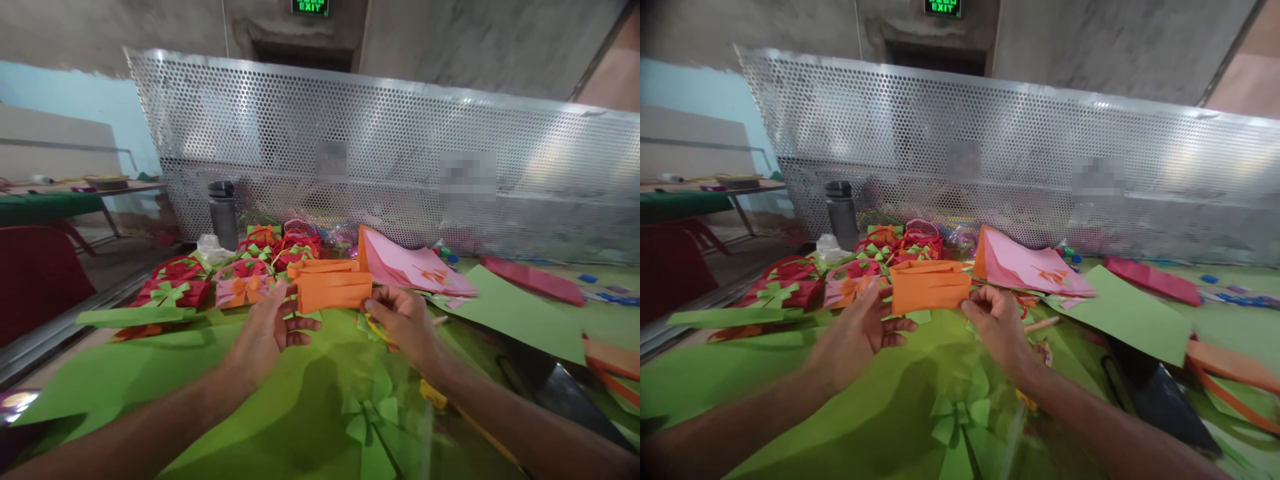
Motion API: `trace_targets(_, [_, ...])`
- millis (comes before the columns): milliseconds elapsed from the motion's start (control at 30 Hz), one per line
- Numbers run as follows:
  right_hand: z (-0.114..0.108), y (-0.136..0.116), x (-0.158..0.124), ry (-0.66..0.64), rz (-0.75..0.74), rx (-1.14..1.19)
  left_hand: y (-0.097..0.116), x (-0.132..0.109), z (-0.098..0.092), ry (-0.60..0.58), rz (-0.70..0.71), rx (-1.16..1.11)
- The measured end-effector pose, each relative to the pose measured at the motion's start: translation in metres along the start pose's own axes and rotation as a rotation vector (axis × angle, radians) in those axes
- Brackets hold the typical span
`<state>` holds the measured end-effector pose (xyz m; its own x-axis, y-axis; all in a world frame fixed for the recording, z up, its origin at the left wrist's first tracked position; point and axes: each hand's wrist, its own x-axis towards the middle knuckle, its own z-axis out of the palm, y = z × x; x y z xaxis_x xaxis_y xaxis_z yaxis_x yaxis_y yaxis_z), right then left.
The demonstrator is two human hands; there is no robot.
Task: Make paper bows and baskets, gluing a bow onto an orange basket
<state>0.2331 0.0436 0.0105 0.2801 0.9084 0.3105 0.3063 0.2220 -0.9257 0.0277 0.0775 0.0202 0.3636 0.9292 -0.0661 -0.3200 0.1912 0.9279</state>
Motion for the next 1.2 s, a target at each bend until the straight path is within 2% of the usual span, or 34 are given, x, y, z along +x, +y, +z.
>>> trace_targets(133, [-0.001, 0.0, 0.003, 0.047, -0.004, 0.0, -0.001, -0.004, -0.002, 0.102, 0.164, 0.121])
trace_targets(333, [-0.002, 0.0, 0.003, 0.067, -0.041, -0.006, 0.0, -0.009, -0.001, 0.157, 0.368, 0.425])
trace_targets(533, [-0.003, 0.005, 0.003, 0.048, -0.03, -0.017, 0.0, -0.007, 0.001, 0.19, 0.333, 0.43])
trace_targets(767, [0.0, -0.003, -0.004, 0.026, -0.029, -0.024, -0.008, 0.004, -0.005, 0.22, 0.28, 0.41])
trace_targets(967, [0.001, -0.002, -0.005, 0.01, -0.029, -0.035, -0.011, 0.006, -0.007, 0.214, 0.3, 0.44])
trace_targets(1200, [0.001, -0.002, -0.007, -0.009, -0.051, -0.081, -0.003, 0.0, -0.003, 0.189, 0.323, 0.48])
